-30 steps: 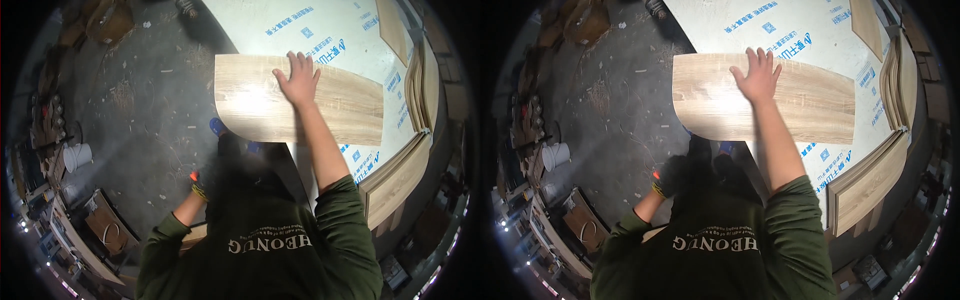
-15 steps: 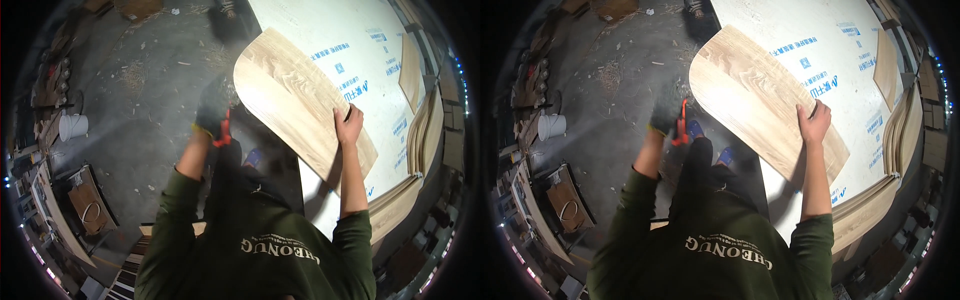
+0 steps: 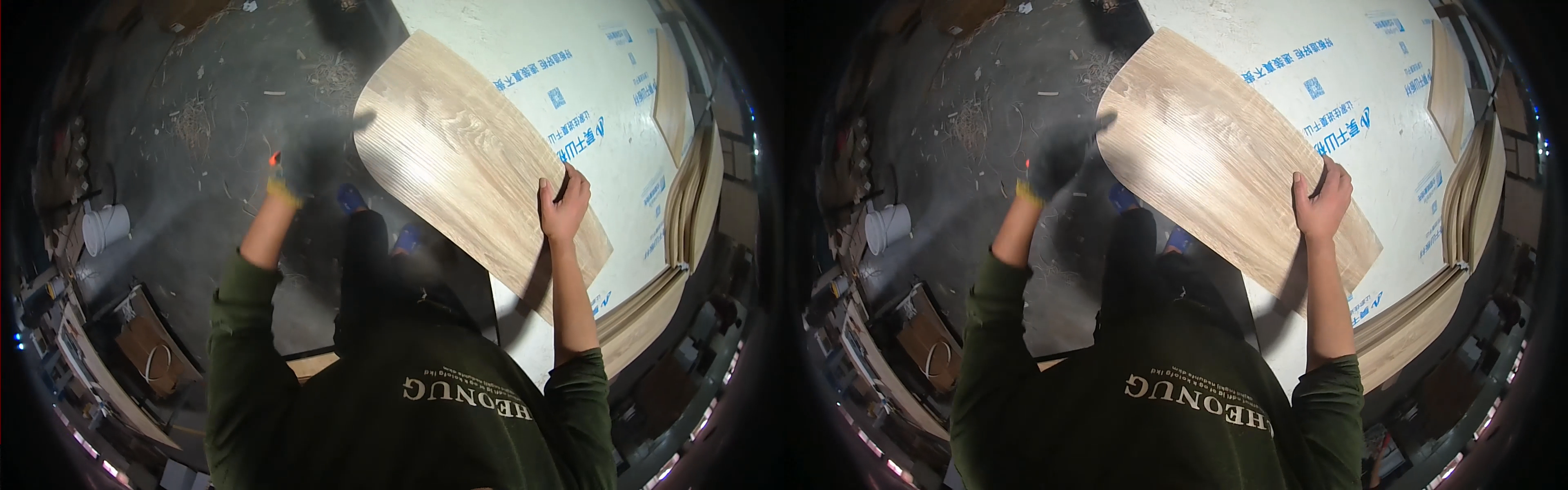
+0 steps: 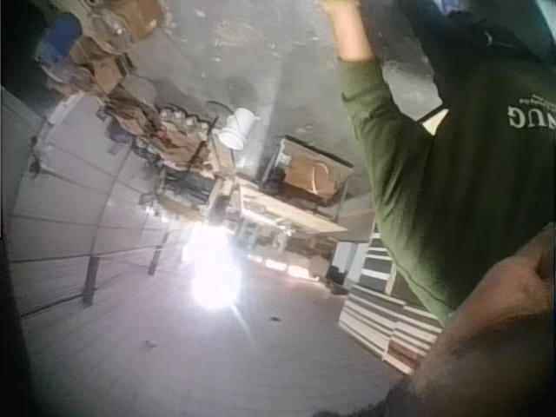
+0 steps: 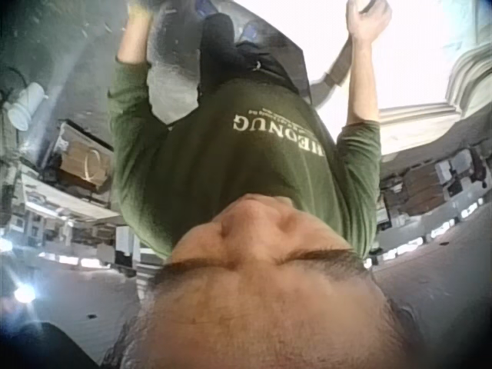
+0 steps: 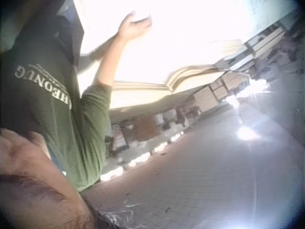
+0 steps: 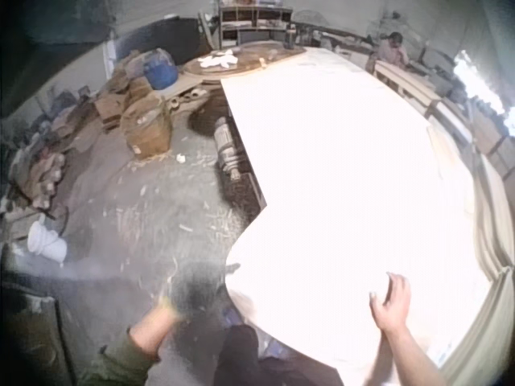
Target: The person is using a manual trimming tool to shave the curved edges of wood laminate panels.
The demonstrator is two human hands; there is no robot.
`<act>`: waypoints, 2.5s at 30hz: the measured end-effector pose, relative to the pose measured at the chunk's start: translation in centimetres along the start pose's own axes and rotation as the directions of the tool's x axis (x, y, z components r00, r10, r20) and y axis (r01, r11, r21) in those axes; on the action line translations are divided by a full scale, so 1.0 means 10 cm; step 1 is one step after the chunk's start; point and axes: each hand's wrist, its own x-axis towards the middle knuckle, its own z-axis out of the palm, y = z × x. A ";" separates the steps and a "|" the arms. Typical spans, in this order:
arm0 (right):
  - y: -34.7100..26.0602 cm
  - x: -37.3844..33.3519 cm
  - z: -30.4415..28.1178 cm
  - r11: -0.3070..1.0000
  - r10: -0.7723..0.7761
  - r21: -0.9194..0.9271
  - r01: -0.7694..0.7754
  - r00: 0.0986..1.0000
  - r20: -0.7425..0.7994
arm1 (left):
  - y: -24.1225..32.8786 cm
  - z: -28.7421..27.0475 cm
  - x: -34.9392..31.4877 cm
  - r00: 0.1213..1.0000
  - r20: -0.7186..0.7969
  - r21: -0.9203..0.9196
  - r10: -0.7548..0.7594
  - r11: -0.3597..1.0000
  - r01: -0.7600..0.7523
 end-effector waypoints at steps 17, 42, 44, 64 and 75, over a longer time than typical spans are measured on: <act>-0.02 0.00 -0.01 0.999 0.044 -0.001 -0.044 0.999 -0.005 | 0.05 0.49 -0.84 0.991 0.045 0.485 0.124 0.865 -0.130; -0.17 -0.06 0.08 0.975 0.214 -0.069 -0.213 0.977 0.009 | 0.90 1.67 -0.64 0.944 -0.236 0.584 0.231 0.810 -0.053; -0.13 -0.08 0.05 0.973 0.221 -0.062 -0.220 0.975 0.001 | 1.11 1.56 -0.58 0.979 -0.155 0.300 0.132 0.951 -0.081; 0.76 -0.66 -0.35 0.980 0.200 0.027 -0.198 0.976 -0.084 | 0.62 1.70 -0.54 0.830 -0.557 0.361 -0.006 0.899 0.249; 0.41 -1.98 -0.87 0.995 0.094 0.008 -0.099 0.969 0.227 | 0.16 1.07 0.46 0.960 -0.275 0.380 -0.046 0.912 0.152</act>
